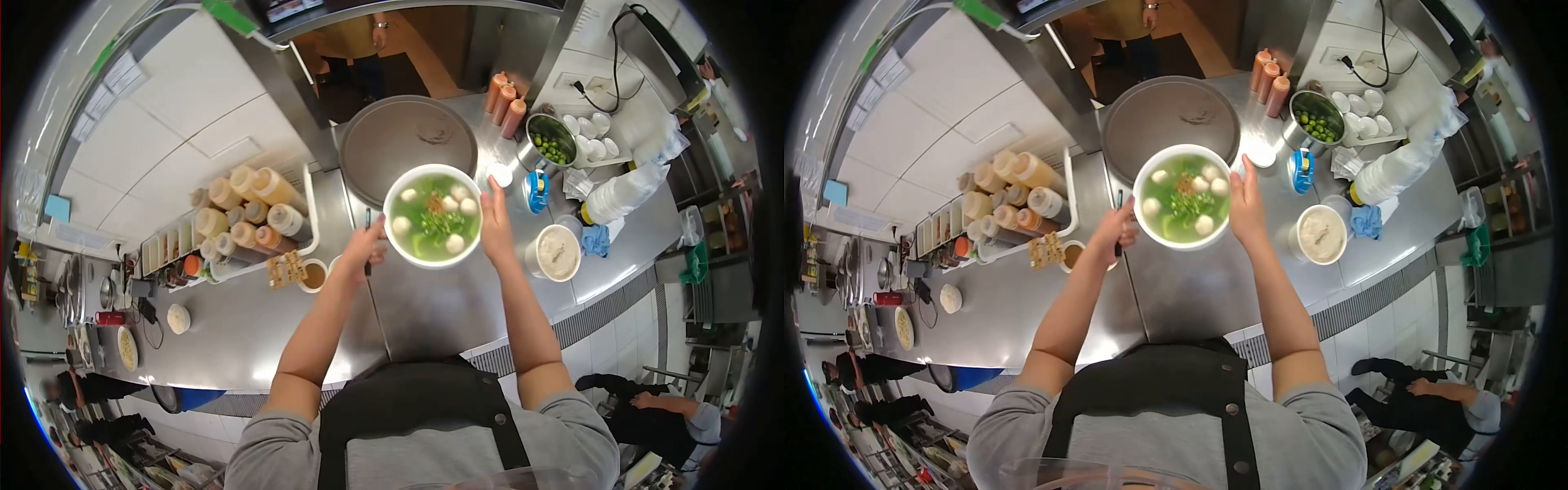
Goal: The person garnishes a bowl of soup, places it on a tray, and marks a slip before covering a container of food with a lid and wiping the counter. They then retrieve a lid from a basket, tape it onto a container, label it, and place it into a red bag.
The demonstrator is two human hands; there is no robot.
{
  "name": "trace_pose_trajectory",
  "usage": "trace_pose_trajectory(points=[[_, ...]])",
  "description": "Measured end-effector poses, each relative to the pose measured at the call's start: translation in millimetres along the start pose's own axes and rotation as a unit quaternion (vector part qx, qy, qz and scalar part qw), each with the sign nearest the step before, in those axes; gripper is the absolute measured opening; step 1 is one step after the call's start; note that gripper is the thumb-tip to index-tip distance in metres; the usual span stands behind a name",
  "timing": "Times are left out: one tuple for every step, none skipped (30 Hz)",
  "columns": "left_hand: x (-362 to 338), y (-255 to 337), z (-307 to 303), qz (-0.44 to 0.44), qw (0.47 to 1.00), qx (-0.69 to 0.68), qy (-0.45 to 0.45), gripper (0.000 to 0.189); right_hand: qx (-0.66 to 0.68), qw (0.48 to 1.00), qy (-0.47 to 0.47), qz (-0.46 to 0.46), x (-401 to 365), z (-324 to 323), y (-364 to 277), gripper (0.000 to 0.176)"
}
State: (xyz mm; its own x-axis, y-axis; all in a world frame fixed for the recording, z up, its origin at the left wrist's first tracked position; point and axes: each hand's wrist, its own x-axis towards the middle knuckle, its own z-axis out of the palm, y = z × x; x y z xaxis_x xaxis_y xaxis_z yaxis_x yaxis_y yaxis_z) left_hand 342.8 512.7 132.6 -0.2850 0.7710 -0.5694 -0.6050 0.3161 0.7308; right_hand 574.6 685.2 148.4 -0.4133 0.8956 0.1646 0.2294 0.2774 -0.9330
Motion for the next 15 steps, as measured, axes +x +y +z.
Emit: trace_pose_trajectory(points=[[17,9,3,-0.007,1.0,-0.011,-0.012,0.04,0.007,1.0,0.006,-0.001,18,3,8,0.056],[33,18,5,-0.013,0.999,-0.023,-0.024,0.037,0.01,1.0,0.007,0.018,34,7,15,0.056],[50,26,5,-0.018,0.999,-0.034,-0.034,0.034,0.013,0.999,0.008,0.036,49,12,20,0.057],[67,33,3,-0.021,0.999,-0.034,-0.028,0.033,0.017,0.998,0.009,0.053,66,16,28,0.057],[84,39,1,-0.023,0.999,-0.035,-0.023,0.032,0.021,0.999,0.011,0.031,85,23,44,0.057],[100,46,0,-0.025,0.999,-0.035,-0.016,0.031,0.026,1.0,0.013,0.008,103,34,66,0.057],[114,53,1,-0.029,0.999,-0.024,0.009,0.029,0.029,0.999,0.014,-0.013,118,42,84,0.057],[124,60,3,-0.034,0.999,-0.019,0.013,0.029,0.027,0.999,0.013,-0.015,130,47,91,0.057],[133,66,4,-0.039,0.999,-0.015,0.018,0.029,0.025,0.999,0.012,-0.017,141,55,98,0.058],[141,73,3,-0.043,0.999,-0.012,0.024,0.029,0.023,1.0,0.009,-0.02,152,63,105,0.058],[157,71,-6,-0.041,0.999,0.0,0.01,0.033,0.013,1.0,0.004,-0.026,163,69,112,0.056],[167,71,-10,-0.047,0.999,0.007,0.011,0.035,0.015,1.0,-0.008,-0.007,172,73,117,0.056],[174,73,-12,-0.052,0.998,0.013,0.012,0.036,0.018,1.0,-0.021,0.012,178,77,120,0.055],[182,75,-13,-0.057,0.998,0.02,0.014,0.038,0.02,0.999,-0.035,0.03,185,81,124,0.055],[187,74,-14,-0.057,0.998,0.024,0.031,0.039,0.022,0.999,-0.037,0.018,194,87,140,0.054]])
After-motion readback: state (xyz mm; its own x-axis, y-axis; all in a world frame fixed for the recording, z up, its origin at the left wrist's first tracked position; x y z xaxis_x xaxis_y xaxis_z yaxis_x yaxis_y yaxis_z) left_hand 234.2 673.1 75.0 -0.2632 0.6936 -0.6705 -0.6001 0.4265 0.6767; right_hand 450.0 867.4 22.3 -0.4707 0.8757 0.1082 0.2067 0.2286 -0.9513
